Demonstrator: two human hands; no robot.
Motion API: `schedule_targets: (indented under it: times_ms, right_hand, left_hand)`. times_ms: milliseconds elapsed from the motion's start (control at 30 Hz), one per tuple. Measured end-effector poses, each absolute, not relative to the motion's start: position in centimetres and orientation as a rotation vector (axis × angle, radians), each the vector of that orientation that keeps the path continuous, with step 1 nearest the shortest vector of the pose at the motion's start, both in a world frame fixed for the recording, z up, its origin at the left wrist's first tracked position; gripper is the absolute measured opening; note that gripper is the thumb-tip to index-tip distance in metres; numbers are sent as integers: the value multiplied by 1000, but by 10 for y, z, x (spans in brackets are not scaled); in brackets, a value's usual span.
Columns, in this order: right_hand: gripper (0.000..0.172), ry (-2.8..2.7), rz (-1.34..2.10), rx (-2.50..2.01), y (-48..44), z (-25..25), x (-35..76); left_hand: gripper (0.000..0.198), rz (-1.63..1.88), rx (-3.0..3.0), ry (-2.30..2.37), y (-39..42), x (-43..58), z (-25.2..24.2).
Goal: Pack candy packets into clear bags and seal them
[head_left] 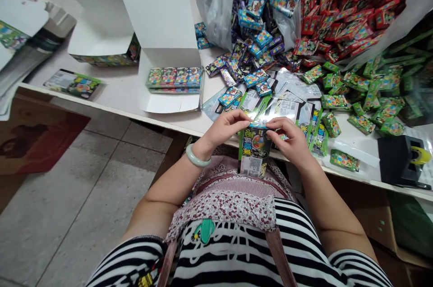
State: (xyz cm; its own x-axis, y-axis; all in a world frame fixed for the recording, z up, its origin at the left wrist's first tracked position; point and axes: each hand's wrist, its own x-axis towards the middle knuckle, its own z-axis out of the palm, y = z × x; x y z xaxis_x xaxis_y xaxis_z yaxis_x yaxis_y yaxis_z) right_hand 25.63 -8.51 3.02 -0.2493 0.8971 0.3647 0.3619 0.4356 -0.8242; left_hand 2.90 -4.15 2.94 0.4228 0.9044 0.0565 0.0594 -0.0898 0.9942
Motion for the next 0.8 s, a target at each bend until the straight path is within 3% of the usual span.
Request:
schedule_targets:
  times_ms: [800]
  right_hand:
    - [5, -1638, 898, -1187, -84, 21, 247]
  left_hand:
    - [26, 619, 1587, 816, -12, 24, 39]
